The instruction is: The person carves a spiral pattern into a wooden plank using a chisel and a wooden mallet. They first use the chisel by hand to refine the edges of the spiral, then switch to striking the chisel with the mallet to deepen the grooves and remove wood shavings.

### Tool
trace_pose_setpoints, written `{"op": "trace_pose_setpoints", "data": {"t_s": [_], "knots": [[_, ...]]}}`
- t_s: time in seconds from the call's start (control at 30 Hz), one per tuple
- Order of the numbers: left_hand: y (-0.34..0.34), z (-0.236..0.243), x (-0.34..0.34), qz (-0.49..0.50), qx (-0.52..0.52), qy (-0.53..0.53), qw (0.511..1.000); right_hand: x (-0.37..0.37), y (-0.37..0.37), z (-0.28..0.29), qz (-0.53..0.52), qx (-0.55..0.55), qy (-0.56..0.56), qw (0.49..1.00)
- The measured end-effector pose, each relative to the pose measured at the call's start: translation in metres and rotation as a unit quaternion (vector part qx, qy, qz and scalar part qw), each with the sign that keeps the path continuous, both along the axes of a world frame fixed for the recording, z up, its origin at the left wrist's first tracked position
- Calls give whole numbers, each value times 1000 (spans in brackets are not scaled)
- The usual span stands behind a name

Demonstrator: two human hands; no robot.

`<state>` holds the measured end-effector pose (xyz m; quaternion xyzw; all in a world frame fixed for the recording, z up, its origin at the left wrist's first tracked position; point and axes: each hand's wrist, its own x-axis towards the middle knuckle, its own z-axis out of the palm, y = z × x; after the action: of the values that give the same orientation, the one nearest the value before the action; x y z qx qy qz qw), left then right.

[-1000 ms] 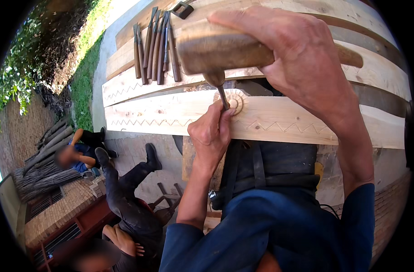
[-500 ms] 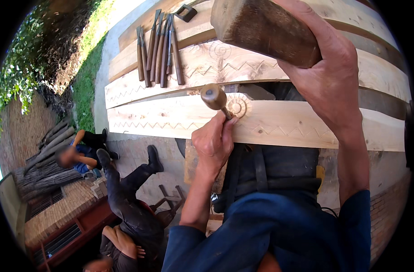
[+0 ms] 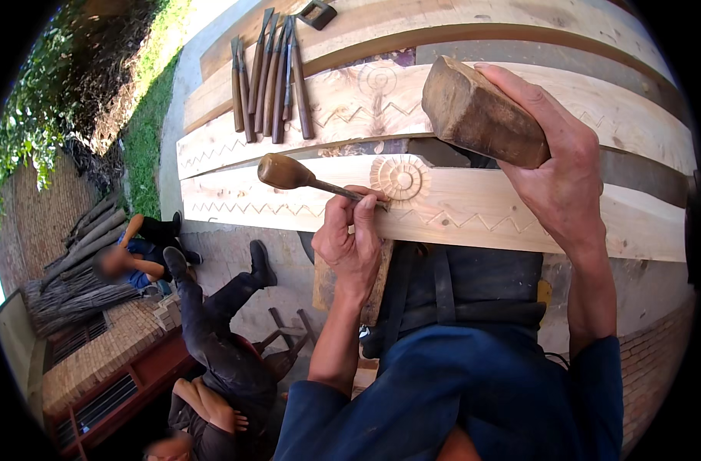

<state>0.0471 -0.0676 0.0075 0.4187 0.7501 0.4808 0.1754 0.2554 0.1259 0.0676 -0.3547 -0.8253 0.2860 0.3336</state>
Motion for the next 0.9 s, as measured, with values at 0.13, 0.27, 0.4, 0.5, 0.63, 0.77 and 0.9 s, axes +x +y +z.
{"op": "trace_pose_setpoints", "data": {"t_s": [0.13,0.27,0.4,0.5,0.63,0.77,0.9], "knots": [[4,6,0,-7,-12,11,1000,-2,-3,-1,0,-5,-1,1000],[7,1,0,-3,9,58,998,-4,-4,0,6,-8,5,1000],[8,1,0,1,15,91,996,-3,-5,-2,6,-8,-8,1000],[9,-1,-1,0,8,90,996,-3,-5,-1,3,-10,-17,1000],[12,4,-1,-12,9,134,991,-3,-5,0,14,-7,-17,1000],[19,6,-5,-36,1,173,984,-7,1,6,17,25,-18,999],[21,7,-7,-62,-10,198,978,-28,25,12,-36,32,74,996]]}}
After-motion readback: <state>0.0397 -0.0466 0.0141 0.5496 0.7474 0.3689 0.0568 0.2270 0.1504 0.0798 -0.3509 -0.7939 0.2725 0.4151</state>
